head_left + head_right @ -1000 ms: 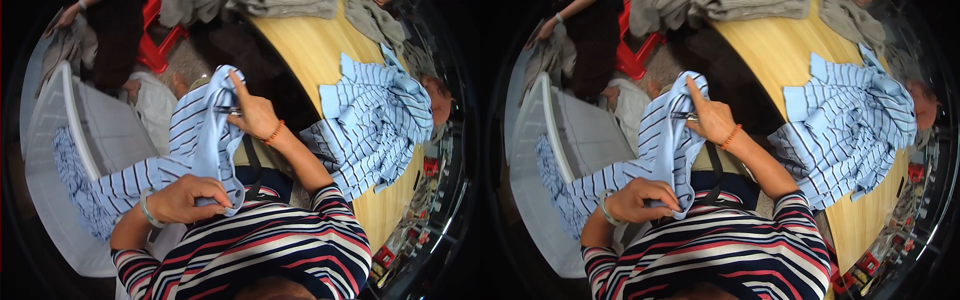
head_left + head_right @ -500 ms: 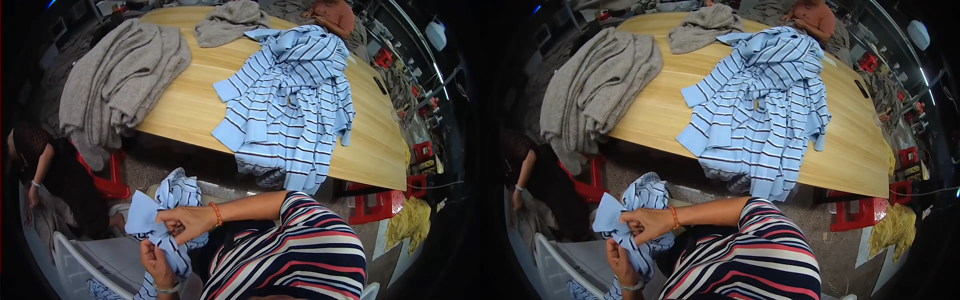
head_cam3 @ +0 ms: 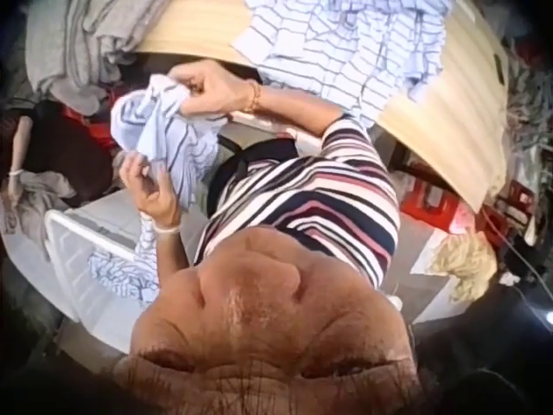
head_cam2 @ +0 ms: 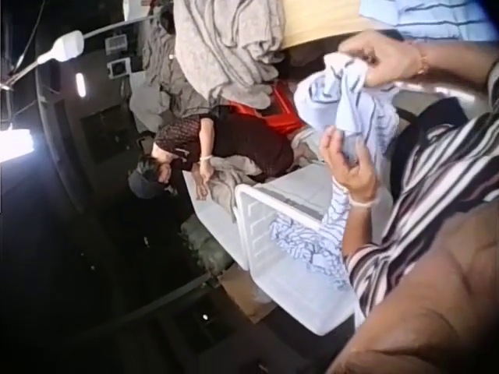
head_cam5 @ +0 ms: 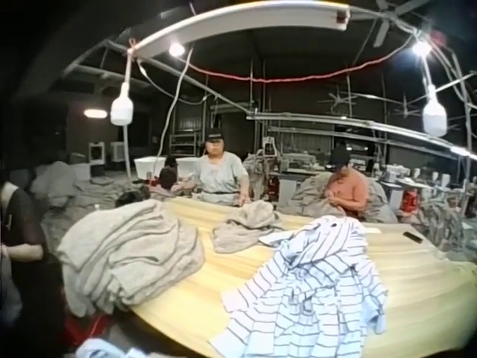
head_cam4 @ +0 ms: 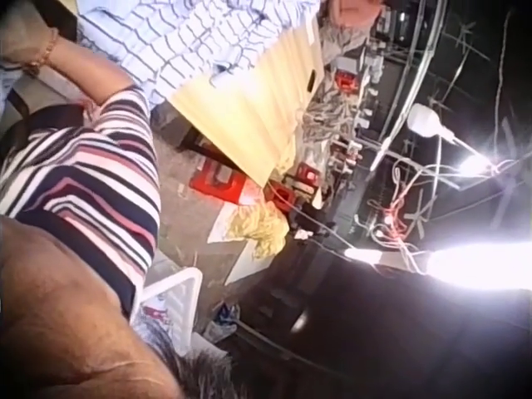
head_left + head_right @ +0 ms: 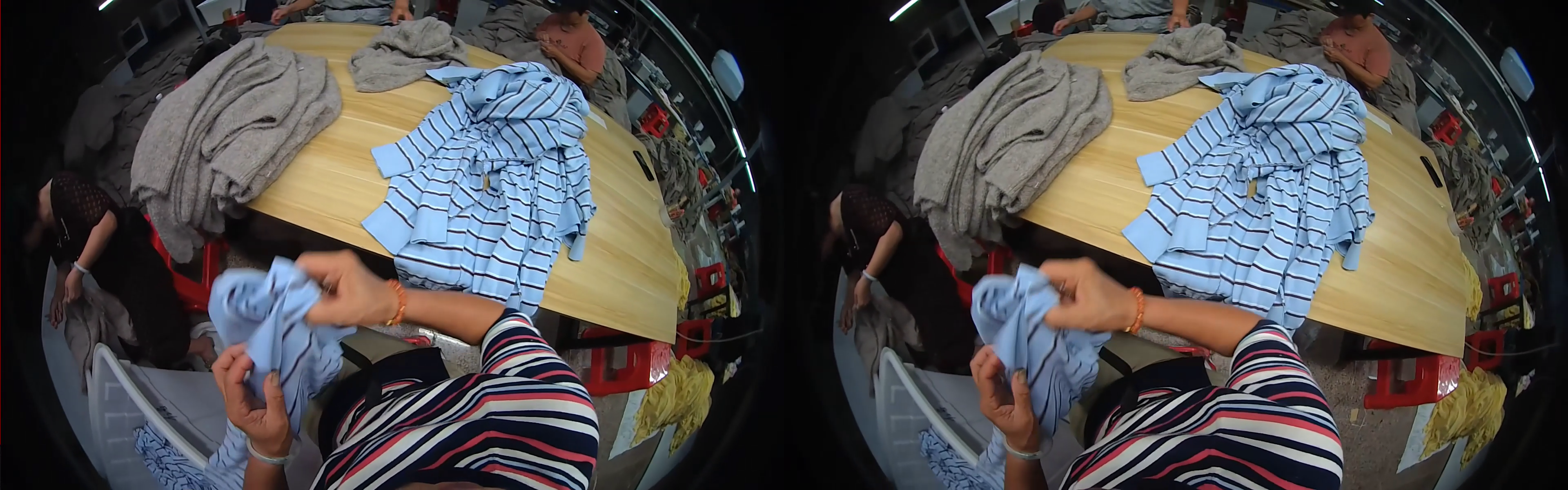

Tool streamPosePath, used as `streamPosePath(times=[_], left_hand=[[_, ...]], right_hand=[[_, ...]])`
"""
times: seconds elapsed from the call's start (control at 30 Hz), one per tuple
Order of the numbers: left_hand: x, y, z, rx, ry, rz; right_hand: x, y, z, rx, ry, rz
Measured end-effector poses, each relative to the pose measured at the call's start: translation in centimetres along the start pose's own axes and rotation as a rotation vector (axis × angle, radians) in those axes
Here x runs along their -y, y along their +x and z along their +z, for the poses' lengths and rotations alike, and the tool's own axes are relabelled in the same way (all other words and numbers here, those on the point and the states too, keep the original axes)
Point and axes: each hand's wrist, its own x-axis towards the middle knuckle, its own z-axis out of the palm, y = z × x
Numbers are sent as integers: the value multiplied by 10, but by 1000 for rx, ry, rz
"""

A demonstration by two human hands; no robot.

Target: Inspecting striped shirts and trimming loose threads using snips in a factory setting.

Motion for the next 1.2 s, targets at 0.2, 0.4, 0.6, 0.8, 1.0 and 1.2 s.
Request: streamPosePath(times=[0.2, 0.4, 0.6, 0.8, 1.0, 1.2], left_hand=[[-2, 6, -36, 87, 160, -53], [18, -10, -94, 2, -136, -536], [66, -61, -199, -385, 8, -360], [221, -206, -334, -759, 753, -830], [333, -351, -307, -262, 964, -1582], [356, -394, -288, -481, 930, -1590]], right_hand=[[110, 15, -133, -606, -545, -590], [226, 58, -324, -1163, -1414, -266], [97, 77, -363, -665, -1361, -84], [-64, 91, -225, -100, -975, 76], [-75, 102, -145, -22, -1045, 199], [-59, 105, -121, -6, -1116, 314]])
